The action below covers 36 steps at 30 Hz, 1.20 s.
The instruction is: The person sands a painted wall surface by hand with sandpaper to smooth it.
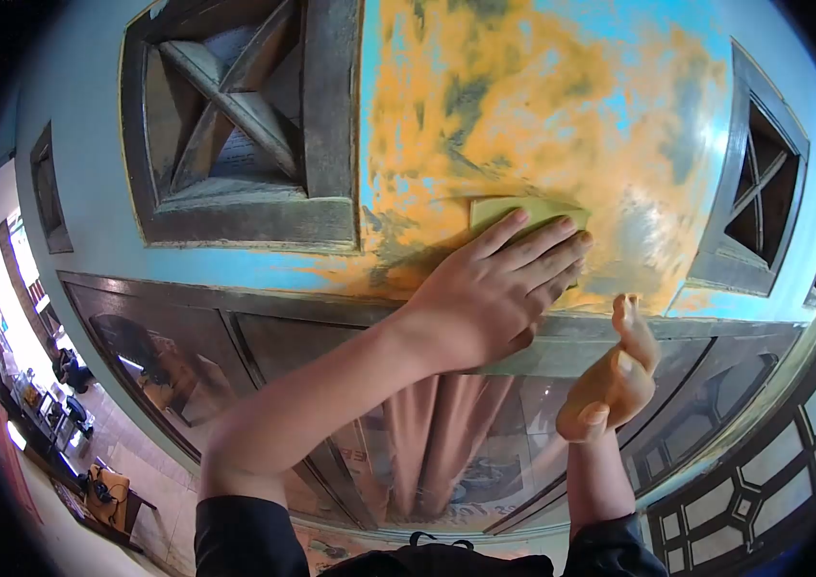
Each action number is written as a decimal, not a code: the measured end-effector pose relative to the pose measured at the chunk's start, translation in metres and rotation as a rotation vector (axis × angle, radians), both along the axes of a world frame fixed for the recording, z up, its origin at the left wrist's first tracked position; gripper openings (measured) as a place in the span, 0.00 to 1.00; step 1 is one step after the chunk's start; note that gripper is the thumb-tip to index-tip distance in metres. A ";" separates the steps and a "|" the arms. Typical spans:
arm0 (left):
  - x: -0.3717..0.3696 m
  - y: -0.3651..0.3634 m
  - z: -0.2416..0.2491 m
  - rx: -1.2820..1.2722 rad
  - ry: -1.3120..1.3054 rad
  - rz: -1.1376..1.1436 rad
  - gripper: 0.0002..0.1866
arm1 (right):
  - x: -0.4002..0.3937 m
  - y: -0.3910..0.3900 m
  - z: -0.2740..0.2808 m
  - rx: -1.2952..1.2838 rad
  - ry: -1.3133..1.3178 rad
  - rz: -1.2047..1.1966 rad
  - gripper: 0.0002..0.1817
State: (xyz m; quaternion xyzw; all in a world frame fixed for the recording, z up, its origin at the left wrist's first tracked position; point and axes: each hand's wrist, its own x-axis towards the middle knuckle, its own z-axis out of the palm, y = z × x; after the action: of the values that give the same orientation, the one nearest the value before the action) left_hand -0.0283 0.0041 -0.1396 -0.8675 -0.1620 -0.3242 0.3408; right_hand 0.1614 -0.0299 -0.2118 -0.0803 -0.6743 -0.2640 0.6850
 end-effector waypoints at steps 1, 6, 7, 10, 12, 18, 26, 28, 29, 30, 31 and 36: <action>0.006 0.001 0.006 -0.010 0.018 -0.049 0.32 | 0.002 -0.002 0.011 0.011 -0.015 0.031 0.26; 0.021 0.011 0.030 0.123 0.072 -0.223 0.15 | 0.006 -0.007 0.090 -0.171 -0.258 0.074 0.28; 0.020 0.010 0.029 0.075 0.090 -0.186 0.15 | 0.002 -0.007 0.107 -0.256 -0.315 0.081 0.26; 0.014 0.011 0.027 0.046 0.130 -0.108 0.16 | 0.003 0.001 0.128 -0.405 -0.389 0.062 0.23; 0.002 0.014 0.010 0.175 0.086 -0.140 0.19 | 0.008 0.001 0.133 -0.446 -0.414 0.070 0.16; -0.058 0.009 -0.015 0.309 0.162 0.128 0.30 | 0.006 0.010 0.111 -0.153 -0.594 -0.363 0.15; -0.114 0.004 -0.025 0.327 0.073 0.373 0.28 | 0.000 0.021 0.094 -0.004 -0.673 -0.740 0.23; -0.121 0.006 -0.027 0.331 0.017 0.380 0.29 | -0.002 0.018 0.095 -0.043 -0.715 -0.799 0.26; -0.124 0.007 -0.028 0.333 -0.012 0.385 0.29 | -0.003 0.016 0.097 -0.063 -0.736 -0.827 0.27; -0.125 0.008 -0.029 0.323 -0.019 0.391 0.31 | -0.005 0.016 0.105 -0.048 -0.663 -0.863 0.28; -0.125 0.008 -0.029 0.322 -0.031 0.392 0.31 | -0.007 0.019 0.119 -0.037 -0.589 -0.896 0.30; -0.123 0.008 -0.030 0.304 -0.050 0.385 0.30 | -0.033 0.026 0.133 -0.010 -0.401 -0.934 0.34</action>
State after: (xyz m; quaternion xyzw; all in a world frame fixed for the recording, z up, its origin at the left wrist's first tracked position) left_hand -0.1510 0.0122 -0.1695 -0.7510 -0.2821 -0.2955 0.5187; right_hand 0.1287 -0.0035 -0.0783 -0.3243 -0.6857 -0.5493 0.3506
